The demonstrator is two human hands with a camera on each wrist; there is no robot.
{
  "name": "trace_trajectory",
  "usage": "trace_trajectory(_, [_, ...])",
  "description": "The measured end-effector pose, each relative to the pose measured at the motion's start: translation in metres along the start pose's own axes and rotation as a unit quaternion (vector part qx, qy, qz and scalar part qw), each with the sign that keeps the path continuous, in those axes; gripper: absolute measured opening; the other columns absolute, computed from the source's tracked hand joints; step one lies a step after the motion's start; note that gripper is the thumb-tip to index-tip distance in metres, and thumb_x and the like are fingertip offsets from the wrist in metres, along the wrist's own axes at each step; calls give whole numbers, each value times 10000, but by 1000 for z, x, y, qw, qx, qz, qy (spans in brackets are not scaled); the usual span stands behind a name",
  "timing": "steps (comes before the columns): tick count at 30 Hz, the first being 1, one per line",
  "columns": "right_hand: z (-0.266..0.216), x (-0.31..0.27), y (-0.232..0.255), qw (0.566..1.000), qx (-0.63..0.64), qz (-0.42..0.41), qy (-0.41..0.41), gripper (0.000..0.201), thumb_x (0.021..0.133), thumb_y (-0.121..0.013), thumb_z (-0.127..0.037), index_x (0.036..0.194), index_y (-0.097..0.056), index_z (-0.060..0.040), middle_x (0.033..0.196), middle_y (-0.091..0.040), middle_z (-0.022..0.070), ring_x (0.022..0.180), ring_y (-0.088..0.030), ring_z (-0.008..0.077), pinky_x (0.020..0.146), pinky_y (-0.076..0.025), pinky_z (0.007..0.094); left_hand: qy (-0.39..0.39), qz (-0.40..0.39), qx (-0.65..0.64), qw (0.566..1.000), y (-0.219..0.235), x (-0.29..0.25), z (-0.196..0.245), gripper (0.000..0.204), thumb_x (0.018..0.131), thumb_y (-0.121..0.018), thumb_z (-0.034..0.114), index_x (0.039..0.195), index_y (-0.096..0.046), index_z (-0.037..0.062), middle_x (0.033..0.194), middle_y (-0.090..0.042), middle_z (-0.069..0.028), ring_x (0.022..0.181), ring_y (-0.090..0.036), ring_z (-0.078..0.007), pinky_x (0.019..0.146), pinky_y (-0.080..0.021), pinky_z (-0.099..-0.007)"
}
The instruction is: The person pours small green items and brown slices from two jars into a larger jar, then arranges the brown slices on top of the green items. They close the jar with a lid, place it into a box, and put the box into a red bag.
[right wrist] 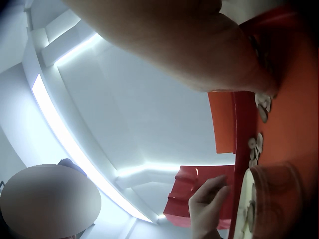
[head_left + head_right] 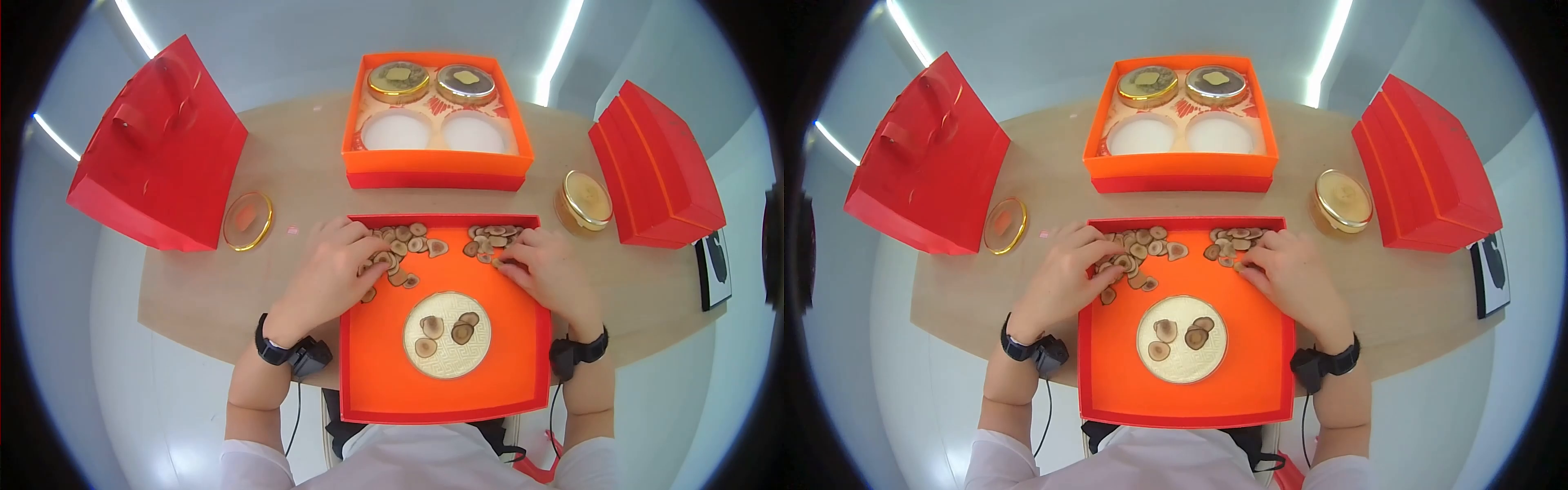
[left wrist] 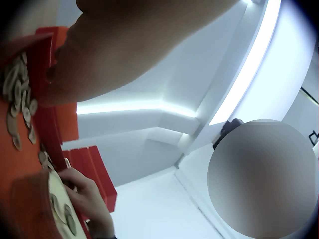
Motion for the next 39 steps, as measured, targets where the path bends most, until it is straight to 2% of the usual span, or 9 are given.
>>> trace_trajectory(1, [1, 0, 0, 1000, -4, 5, 5, 124, 925, -803, -202, 972, -787, -88, 985, -700, 52, 963, -654, 269, 878, -490, 420, -27, 17, 71, 997, 1, 1, -4, 238, 851, -883, 164, 1067, -814, 89, 952, -699, -18, 1047, -632, -247, 1013, -444, -463])
trace_trajectory(9, [-14, 3, 16, 995, 36, 91, 9, 105, 917, -817, -172, 965, -785, -85, 921, -704, 53, 918, -665, 264, 849, -504, 400, -74, -25, 77, 994, -7, 1, -4, 198, 836, -881, 173, 1014, -822, 108, 959, -689, -17, 1069, -621, -243, 1103, -404, -490])
trace_trajectory(12, [-28, -4, 23, 985, 134, 80, 66, 111, 908, -833, -169, 962, -785, -84, 910, -702, 52, 898, -673, 267, 827, -533, 390, -58, -10, 91, 994, -12, 1, -11, 190, 847, -875, 179, 1010, -825, 95, 967, -699, -28, 1075, -623, -244, 1107, -408, -476])
trace_trajectory(18, [-46, -7, 12, 969, 158, -32, 188, 130, 930, -828, -212, 960, -791, -91, 894, -680, 51, 865, -674, 266, 791, -557, 404, -49, -25, 88, 995, -12, 4, -15, 141, 903, -829, 177, 994, -827, 70, 972, -721, -46, 1071, -626, -246, 1087, -417, -451])
trace_trajectory(28, [-44, -8, 6, 978, 155, -49, 130, 175, 949, -814, -264, 960, -791, -91, 903, -690, 62, 895, -701, 265, 797, -567, 396, -37, 2, 53, 998, 0, 14, -7, 97, 936, -781, 129, 968, -820, 46, 953, -759, -69, 1015, -659, -262, 1017, -459, -426])
trace_trajectory(31, [-44, -7, 6, 980, 156, -42, 116, 178, 952, -808, -261, 964, -790, -85, 907, -698, 74, 913, -708, 278, 813, -572, 407, -10, -41, 60, 997, 9, 22, 2, 99, 933, -772, 123, 963, -818, 41, 937, -756, -87, 990, -665, -283, 958, -494, -413])
trace_trajectory(34, [-43, -5, 5, 980, 165, -20, 110, 162, 958, -793, -230, 958, -787, -68, 912, -706, 93, 915, -709, 306, 833, -578, 435, 12, -43, -23, 999, 33, 34, 16, 181, 992, -729, 165, 990, -819, 8, 903, -774, -101, 903, -718, -247, 852, -549, -408])
trace_trajectory(37, [-45, -3, 6, 980, 176, -26, 85, 156, 952, -795, -214, 965, -788, -59, 916, -716, 96, 912, -711, 304, 832, -580, 436, 144, 8, -237, 961, 59, 38, 23, 230, 1030, -707, 173, 1051, -821, -26, 960, -813, -86, 898, -733, -146, 803, -570, -342])
trace_trajectory(39, [-47, -4, 6, 980, 182, -22, 74, 144, 948, -798, -190, 988, -790, -52, 919, -725, 95, 912, -710, 302, 820, -578, 431, 153, 69, -288, 943, 72, 38, 25, 221, 1032, -724, 180, 1052, -817, -20, 979, -813, -49, 904, -720, -102, 741, -543, -288])
Point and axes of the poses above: each hand's wrist, its own x-axis towards the middle knuckle, its own y-axis out of the back of the hand, z = x × y, the point moved 1 cm from there along x, towards the middle knuckle
